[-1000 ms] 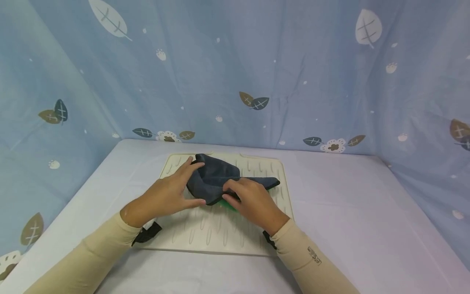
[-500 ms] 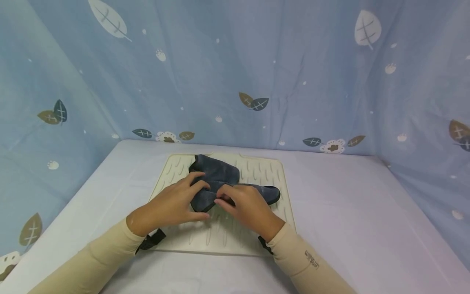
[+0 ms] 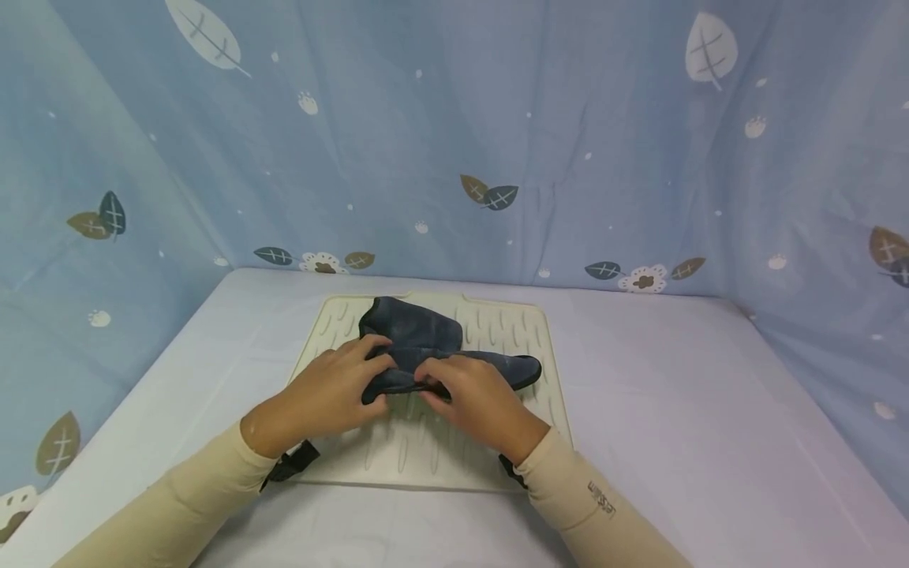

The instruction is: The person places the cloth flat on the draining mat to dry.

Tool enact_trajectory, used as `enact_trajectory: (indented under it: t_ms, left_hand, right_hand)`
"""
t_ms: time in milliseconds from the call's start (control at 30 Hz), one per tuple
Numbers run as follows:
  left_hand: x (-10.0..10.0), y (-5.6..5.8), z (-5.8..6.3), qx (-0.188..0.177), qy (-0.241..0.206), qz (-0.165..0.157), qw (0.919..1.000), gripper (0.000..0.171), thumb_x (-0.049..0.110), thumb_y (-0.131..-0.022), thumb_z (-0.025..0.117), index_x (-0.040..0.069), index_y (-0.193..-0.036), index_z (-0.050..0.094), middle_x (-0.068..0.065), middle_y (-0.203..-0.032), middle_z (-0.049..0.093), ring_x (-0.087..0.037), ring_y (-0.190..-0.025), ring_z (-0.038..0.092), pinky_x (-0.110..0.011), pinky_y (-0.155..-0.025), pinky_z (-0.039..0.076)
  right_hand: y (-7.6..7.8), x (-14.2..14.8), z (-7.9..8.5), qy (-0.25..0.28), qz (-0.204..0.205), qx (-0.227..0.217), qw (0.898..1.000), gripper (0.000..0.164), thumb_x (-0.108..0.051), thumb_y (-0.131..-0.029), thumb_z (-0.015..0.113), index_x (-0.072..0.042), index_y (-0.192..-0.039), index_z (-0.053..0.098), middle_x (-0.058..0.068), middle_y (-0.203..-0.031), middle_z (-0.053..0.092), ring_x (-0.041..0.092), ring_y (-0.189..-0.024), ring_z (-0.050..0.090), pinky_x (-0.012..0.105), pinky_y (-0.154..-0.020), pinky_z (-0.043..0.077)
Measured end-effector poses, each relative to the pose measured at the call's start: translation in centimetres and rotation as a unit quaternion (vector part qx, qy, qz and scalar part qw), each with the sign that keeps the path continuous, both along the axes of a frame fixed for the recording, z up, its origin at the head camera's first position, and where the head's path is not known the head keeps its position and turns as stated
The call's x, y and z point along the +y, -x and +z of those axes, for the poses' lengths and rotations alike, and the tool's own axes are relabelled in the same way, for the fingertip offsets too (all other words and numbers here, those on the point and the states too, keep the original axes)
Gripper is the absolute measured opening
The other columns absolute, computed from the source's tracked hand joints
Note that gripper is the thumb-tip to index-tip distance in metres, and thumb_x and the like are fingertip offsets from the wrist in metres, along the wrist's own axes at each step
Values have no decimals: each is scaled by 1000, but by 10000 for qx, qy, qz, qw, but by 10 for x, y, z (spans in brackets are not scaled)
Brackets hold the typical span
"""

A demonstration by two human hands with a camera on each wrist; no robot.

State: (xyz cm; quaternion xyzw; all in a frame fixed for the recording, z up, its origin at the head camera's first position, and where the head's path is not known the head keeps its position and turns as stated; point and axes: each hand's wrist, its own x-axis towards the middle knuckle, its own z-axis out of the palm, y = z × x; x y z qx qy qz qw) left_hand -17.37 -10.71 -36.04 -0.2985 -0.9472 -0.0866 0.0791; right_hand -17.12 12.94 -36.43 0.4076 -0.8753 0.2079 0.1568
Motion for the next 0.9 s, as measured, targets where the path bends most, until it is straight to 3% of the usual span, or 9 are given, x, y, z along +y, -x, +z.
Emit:
enact_trajectory:
  t_ms: [133,267,400,633,800,900]
  left_hand:
    - [0,-1,2,25,161,113,9998,37,27,-85,71,16,-120,69,-15,-142,53,-43,-121,58,-57,-84,54]
    - [0,-3,8,-277,326,377,9984,42,28,-88,71,19,-128,66,-19,-152,45,-56,-137,39,-69,-102,41]
    - [-1,-6,13,-423,617,569,9956,47,34,-90,72,23,-135,62,-18,-156,41,-55,-144,30,-73,-109,29]
    - [-4,-9,16,243,671,60,9974,38,27,-85,80,20,-121,72,-7,-131,65,-33,-128,57,-58,-107,42]
    - [-7,-10,18,-114,758,-158,9969,36,22,-87,78,16,-123,72,-3,-125,71,-27,-117,65,-51,-100,49]
    - [-9,-12,19,-99,713,-427,9965,32,18,-87,78,15,-118,74,-1,-114,75,-22,-104,71,-46,-91,54]
  right_hand:
    - [0,1,-1,-209,-86,-147,9996,25,-12,-85,80,-13,-108,70,-1,-97,72,9,-84,68,24,-72,55]
    - [1,2,-1,-299,-127,-228,9992,25,-13,-85,81,-14,-107,71,-1,-94,72,9,-82,67,24,-69,55]
    - [1,3,-2,-368,-103,-293,9988,23,-14,-85,81,-14,-106,71,-3,-91,70,8,-81,66,23,-69,54]
    - [1,2,1,-516,-44,-298,9982,20,-16,-86,80,-16,-105,71,-4,-89,69,7,-78,64,22,-67,52]
    - [1,1,1,-544,-68,-473,9974,22,-15,-86,80,-16,-106,70,-5,-88,68,5,-77,63,21,-67,52]
    - [1,2,2,-600,-121,-554,9966,25,-15,-85,80,-16,-108,70,-6,-87,67,5,-76,61,22,-66,51]
